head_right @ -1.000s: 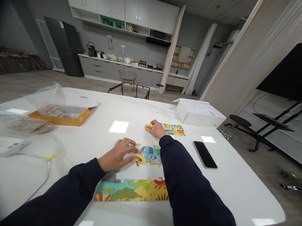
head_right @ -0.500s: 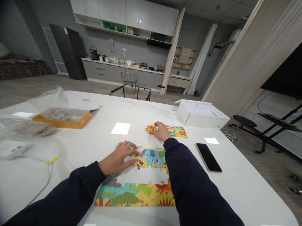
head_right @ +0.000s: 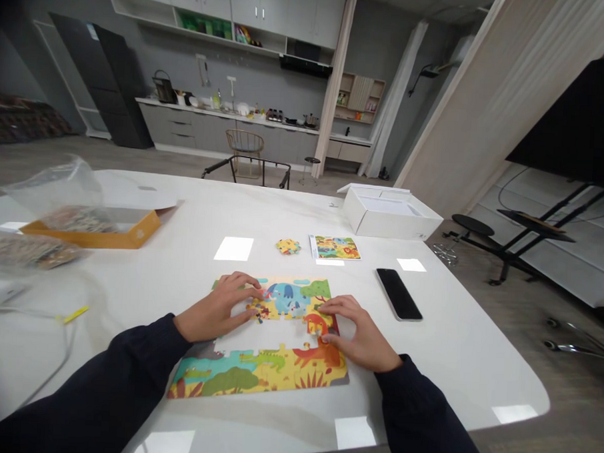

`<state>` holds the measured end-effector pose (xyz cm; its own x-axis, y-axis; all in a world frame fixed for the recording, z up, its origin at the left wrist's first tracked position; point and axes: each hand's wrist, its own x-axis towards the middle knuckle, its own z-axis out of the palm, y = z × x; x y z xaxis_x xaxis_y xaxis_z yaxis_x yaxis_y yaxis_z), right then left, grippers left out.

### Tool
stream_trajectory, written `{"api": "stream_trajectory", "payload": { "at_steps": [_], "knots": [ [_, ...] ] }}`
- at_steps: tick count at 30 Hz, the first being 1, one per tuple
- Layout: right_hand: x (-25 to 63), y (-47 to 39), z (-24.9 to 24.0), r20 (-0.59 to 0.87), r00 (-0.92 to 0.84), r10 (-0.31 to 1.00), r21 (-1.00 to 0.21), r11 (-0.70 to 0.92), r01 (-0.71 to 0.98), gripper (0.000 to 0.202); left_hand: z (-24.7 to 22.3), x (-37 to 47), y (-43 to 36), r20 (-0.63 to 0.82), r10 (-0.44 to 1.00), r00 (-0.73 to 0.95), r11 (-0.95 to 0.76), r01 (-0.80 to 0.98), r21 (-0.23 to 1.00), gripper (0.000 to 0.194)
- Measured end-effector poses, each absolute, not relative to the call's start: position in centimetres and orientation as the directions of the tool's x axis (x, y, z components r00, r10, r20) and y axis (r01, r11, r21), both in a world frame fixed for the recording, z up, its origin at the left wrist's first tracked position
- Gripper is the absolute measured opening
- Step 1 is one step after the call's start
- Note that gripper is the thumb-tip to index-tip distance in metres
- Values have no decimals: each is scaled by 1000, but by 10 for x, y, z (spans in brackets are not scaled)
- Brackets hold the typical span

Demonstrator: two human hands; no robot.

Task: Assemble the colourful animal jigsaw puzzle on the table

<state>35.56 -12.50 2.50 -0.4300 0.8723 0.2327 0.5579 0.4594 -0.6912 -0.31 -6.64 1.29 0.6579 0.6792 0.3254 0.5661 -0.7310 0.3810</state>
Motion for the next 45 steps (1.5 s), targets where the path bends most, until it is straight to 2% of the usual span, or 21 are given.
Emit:
{"api": "stream_trajectory", "payload": {
  "at_steps": [10, 31, 45],
  "knots": [
    [341, -125, 16, 204, -528, 824, -638, 521, 567, 35, 8, -5, -64, 315, 680, 662, -730, 574, 370, 22],
    [342, -123, 12, 230, -550, 803, -625, 555, 549, 25, 9, -4, -64, 303, 684, 664, -726, 580, 369, 22],
    [336, -126, 13, 240, -610, 755, -545, 625, 559, 29, 9, -4, -64, 319, 683, 657, -727, 569, 384, 21]
  ]
}}
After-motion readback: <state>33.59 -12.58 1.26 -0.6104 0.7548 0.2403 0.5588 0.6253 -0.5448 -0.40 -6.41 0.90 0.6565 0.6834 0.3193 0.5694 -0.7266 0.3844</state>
